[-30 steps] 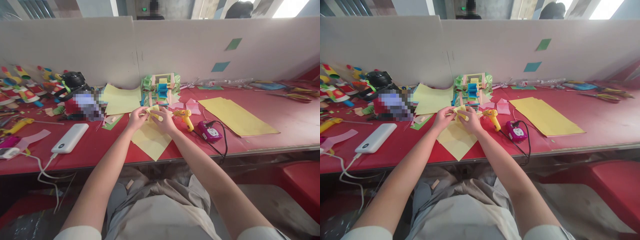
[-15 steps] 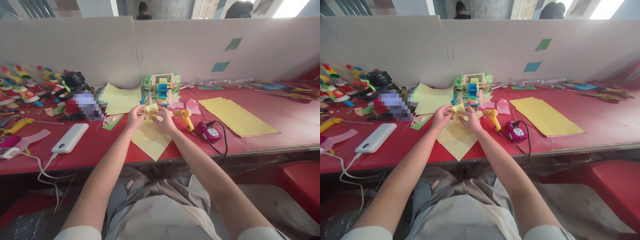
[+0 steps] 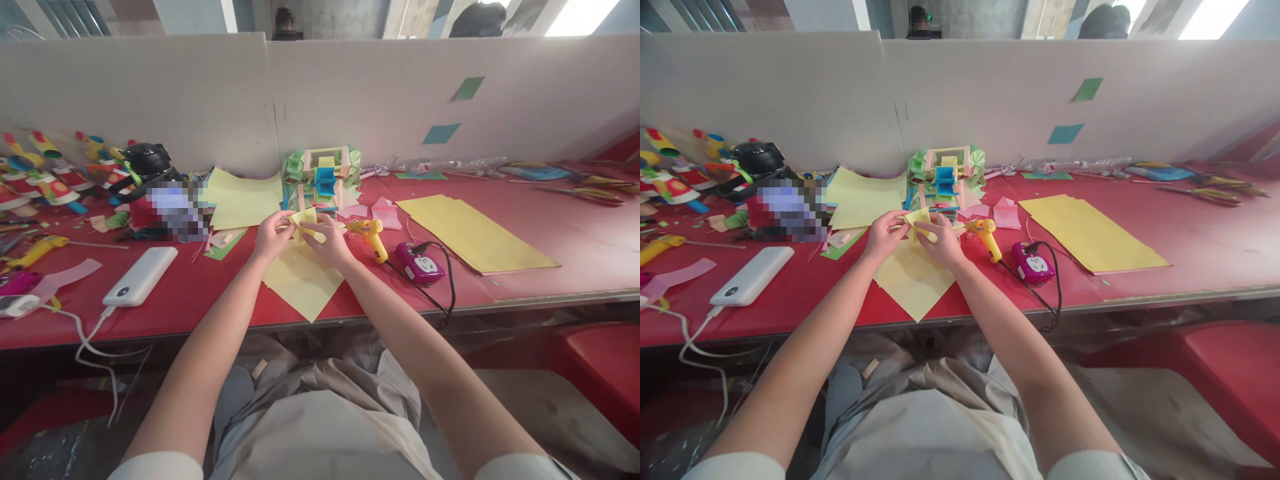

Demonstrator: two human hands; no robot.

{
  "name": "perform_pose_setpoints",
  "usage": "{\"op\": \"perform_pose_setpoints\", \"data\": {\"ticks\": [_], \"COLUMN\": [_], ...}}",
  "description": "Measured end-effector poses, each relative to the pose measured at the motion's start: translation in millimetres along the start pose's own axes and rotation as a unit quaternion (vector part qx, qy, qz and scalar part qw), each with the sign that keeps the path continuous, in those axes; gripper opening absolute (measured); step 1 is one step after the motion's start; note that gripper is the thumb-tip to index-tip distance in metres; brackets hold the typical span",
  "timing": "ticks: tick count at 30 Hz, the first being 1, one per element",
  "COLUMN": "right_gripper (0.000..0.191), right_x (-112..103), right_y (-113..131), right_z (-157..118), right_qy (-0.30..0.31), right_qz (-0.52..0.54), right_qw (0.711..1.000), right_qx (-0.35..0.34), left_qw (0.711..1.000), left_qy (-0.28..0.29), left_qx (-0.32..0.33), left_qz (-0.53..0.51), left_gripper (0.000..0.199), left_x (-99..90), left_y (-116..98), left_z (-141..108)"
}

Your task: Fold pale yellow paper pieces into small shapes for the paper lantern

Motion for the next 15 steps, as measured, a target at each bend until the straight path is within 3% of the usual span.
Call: {"op": "perform_pose_setpoints", "data": {"ticks": [15], "right_gripper": [0.029], "right_x": [0.5], "right_y": [-1.9], "right_z": [0.1], "right_qy": [-0.004], "right_qz": [0.009], "right_qw": [1.000], "right_qx": [0.006], "left_qw": [1.000], "left_qy": [0.005], "left_qx": [0.000], "left_qz": [0.006], "left_gripper": [0.036], "left_x": [1.0], "left_y": [2.0], "left_z": [0.6]}}
Point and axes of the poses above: each hand's wrist, its own z-axis towards the middle knuckle, its own x-axis out of the palm, y = z × x, the point moved 4 cm from there along z, towards the middle knuckle, and after that the axes turned 12 degrees about z, right-handed, at the moved point
